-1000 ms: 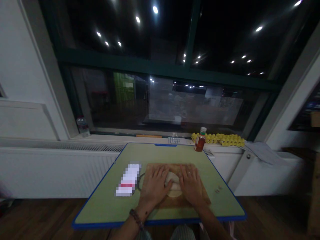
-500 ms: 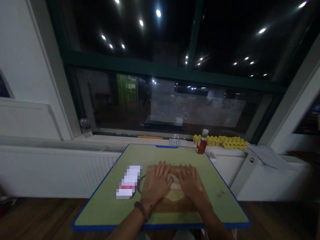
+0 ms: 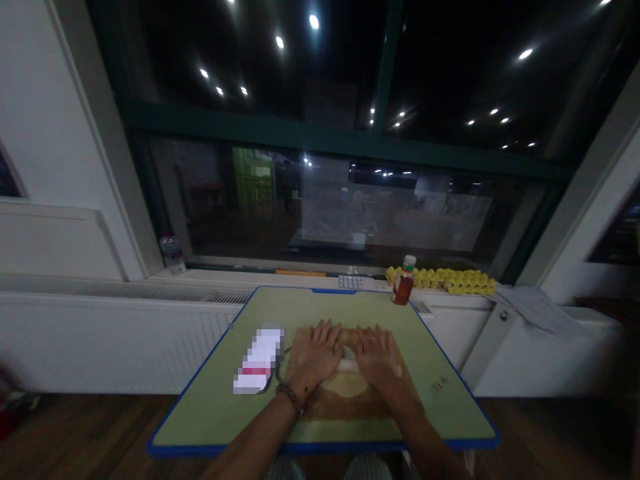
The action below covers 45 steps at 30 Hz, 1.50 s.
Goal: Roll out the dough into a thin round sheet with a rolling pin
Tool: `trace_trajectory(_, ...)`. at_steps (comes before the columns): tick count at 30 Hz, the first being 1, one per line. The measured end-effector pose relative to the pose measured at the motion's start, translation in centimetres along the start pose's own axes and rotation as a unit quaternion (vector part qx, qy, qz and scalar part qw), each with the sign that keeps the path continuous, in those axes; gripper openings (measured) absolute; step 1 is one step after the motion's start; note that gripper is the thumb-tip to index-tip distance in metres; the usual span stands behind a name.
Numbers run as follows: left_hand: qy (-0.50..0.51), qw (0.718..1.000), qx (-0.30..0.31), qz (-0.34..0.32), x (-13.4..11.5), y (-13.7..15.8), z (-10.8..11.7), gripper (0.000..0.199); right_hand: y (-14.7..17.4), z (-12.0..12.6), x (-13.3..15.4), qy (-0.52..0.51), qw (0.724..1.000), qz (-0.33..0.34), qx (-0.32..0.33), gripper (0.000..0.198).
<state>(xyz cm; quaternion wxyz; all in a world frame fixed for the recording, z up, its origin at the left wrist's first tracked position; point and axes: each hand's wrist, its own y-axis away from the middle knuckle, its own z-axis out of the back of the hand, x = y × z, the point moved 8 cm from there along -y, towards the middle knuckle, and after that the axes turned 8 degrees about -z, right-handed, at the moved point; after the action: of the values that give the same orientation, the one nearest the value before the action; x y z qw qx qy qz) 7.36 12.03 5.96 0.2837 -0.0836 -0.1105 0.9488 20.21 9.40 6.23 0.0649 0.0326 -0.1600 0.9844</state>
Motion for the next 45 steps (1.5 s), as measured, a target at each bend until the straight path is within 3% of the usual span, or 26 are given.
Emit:
trace_trajectory(6, 0.03, 0.994, 0.007, -0.108, -1.6, 3.0, 0.4, 0.051, 3.2, 0.6, 0.5, -0.037, 0.998, 0.02, -0.036, 0.044)
trace_trajectory(12, 0.074, 0.984, 0.047, -0.156, -2.2, 5.2, 0.4, 0.051, 5.9, 0.3, 0.7, -0.037, 0.997, 0.022, -0.059, 0.048)
trace_trajectory(18, 0.047, 0.987, 0.018, -0.154, -2.1, 4.1, 0.3, 0.05, 4.9, 0.4, 0.7, -0.032, 0.998, 0.029, -0.036, 0.048)
trace_trajectory(22, 0.009, 0.997, 0.003, -0.072, -0.8, 0.9, 0.0, 0.049, 1.4, -0.1, 0.8, -0.025, 0.999, 0.032, 0.002, 0.044)
trace_trajectory(26, -0.001, 0.999, 0.031, -0.026, -0.1, -1.0, -0.5, 0.05, -0.9, -1.5, 0.7, -0.014, 0.999, 0.03, 0.033, 0.045)
trace_trajectory(34, -0.02, 0.998, 0.014, -0.063, -1.3, 1.2, -0.5, 0.046, 2.1, -0.2, 1.1, -0.041, 0.997, 0.043, -0.057, 0.042)
trace_trajectory(45, -0.009, 0.997, -0.031, -0.065, -2.2, 3.9, 1.0, 0.047, 4.3, 0.0, 1.4, -0.056, 0.996, 0.052, -0.052, 0.046)
